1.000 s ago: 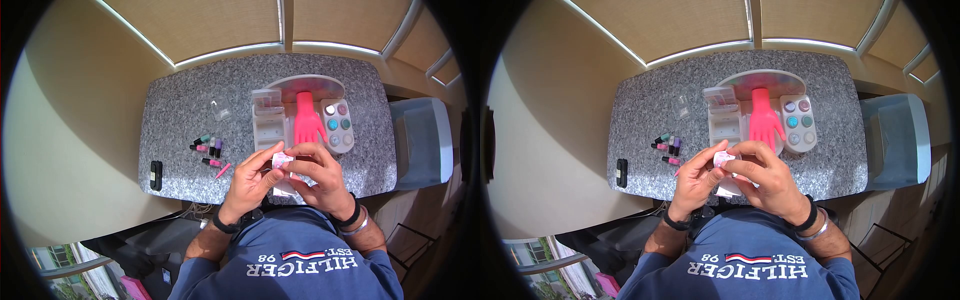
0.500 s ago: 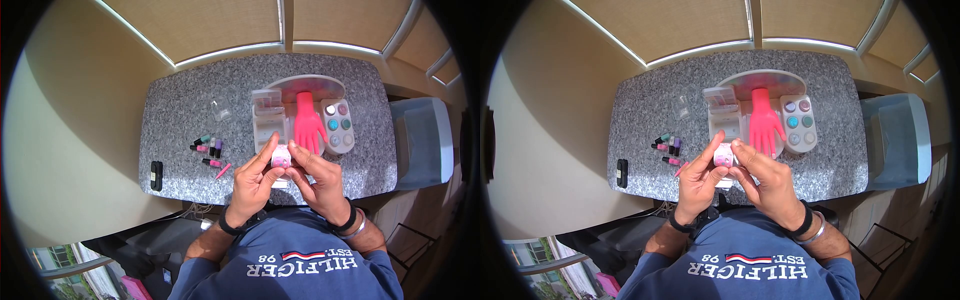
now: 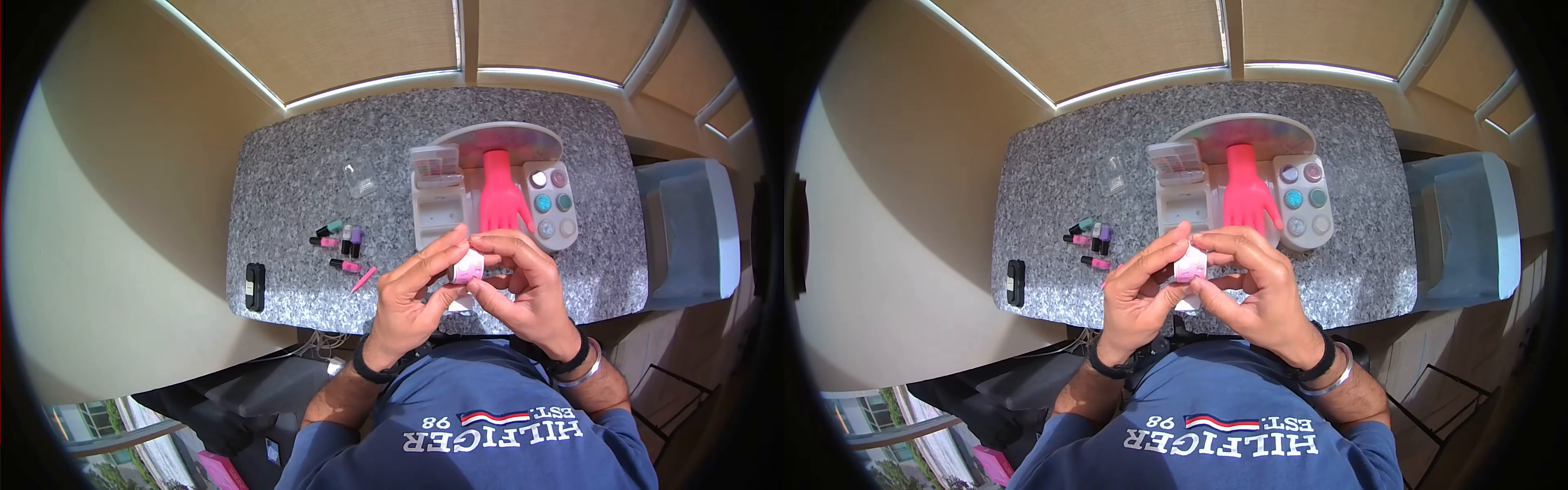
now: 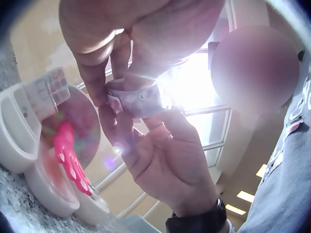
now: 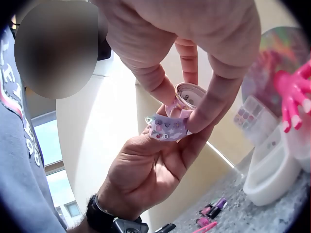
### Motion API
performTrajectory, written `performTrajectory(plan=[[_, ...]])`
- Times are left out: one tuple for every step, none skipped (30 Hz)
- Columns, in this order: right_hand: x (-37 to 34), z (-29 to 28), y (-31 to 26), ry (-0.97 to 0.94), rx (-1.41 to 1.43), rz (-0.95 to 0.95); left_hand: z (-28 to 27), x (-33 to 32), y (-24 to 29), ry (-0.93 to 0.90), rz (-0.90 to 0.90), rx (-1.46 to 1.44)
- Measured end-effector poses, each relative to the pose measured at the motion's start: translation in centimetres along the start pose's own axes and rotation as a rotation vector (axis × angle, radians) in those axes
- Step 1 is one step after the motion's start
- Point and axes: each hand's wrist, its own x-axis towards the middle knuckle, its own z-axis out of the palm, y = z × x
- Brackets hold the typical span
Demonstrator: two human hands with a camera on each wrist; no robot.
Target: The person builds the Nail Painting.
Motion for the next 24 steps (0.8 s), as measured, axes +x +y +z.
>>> performTrajectory(plan=[[0.0, -0.1, 0.0, -0.006, -0.011, 0.000, 0.1, 0.0, 0.0, 0.005, -0.011, -0.034], [0.0, -0.1, 0.1, -0.011, -0.022, -0.001, 0.0, -0.1, -0.1, -0.013, -0.019, -0.049], [0.1, -0.2, 0.0, -0.010, -0.035, -0.021, -0.2, -0.2, -0.2, -0.031, -0.027, -0.065], [0.1, -0.2, 0.0, -0.008, -0.049, -0.040, -0.2, -0.1, -0.1, -0.051, -0.036, -0.081], [0.2, -0.2, 0.0, -0.005, -0.062, -0.059, -0.2, -0.1, 0.2, -0.044, -0.082, -0.121], [0.2, -0.4, -0.2, -0.007, -0.127, -0.096, 0.0, 0.0, 0.7, -0.037, -0.129, -0.162], [0.3, -0.6, -0.4, -0.010, -0.192, -0.133, 0.0, 0.0, 1.0, -0.030, -0.175, -0.202], [0.4, -0.9, -0.6, -0.013, -0.256, -0.170, -0.1, -0.1, 1.0, -0.035, -0.218, -0.263], [0.6, -1.0, -0.6, -0.031, -0.292, -0.220, -0.3, -0.1, 1.0, -0.041, -0.261, -0.325], [0.8, -1.2, -0.6, -0.048, -0.328, -0.271, -0.6, -0.2, 0.9, -0.047, -0.304, -0.387], [0.9, -1.3, -0.6, -0.065, -0.364, -0.321, -0.9, -0.2, 0.8, -0.089, -0.330, -0.353], [0.8, -1.2, -0.7, -0.093, -0.360, -0.328, -1.1, -0.2, 0.9, -0.096, -0.381, -0.382], [0.7, -1.2, -0.7, -0.120, -0.356, -0.335, -1.2, -0.1, 1.1, -0.103, -0.432, -0.412], [0.6, -1.0, -0.8, -0.147, -0.351, -0.342, -1.2, -0.1, 1.2, -0.110, -0.482, -0.441], [0.4, -0.6, -0.8, -0.156, -0.351, -0.339, -1.2, -0.1, 1.1, -0.112, -0.493, -0.429], [0.4, -0.6, -0.6, -0.157, -0.367, -0.363, -1.1, -0.1, 0.9, -0.114, -0.505, -0.417], [0.4, -0.6, -0.2, -0.158, -0.384, -0.386, -1.0, -0.1, 0.7, -0.116, -0.516, -0.405], [0.4, -0.6, -0.1, -0.158, -0.400, -0.410, -0.8, -0.1, 0.7, -0.092, -0.492, -0.420], [0.4, -0.8, 0.0, -0.178, -0.406, -0.421, -0.6, -0.2, 0.6, -0.068, -0.469, -0.436], [0.5, -1.1, 0.1, -0.198, -0.410, -0.432, -0.4, -0.2, 0.6, -0.043, -0.446, -0.451], [0.5, -1.3, 0.1, -0.219, -0.414, -0.443, -0.4, -0.3, 0.5, -0.041, -0.427, -0.443], [0.5, -1.4, 0.1, -0.224, -0.400, -0.435, -0.5, -0.4, 0.3, -0.041, -0.408, -0.434], [0.4, -1.4, -0.1, -0.229, -0.388, -0.428, -0.5, -0.4, 0.2, -0.041, -0.387, -0.427], [0.4, -1.5, -0.2, -0.233, -0.375, -0.420, -0.5, -0.3, 0.2, -0.043, -0.370, -0.407]])
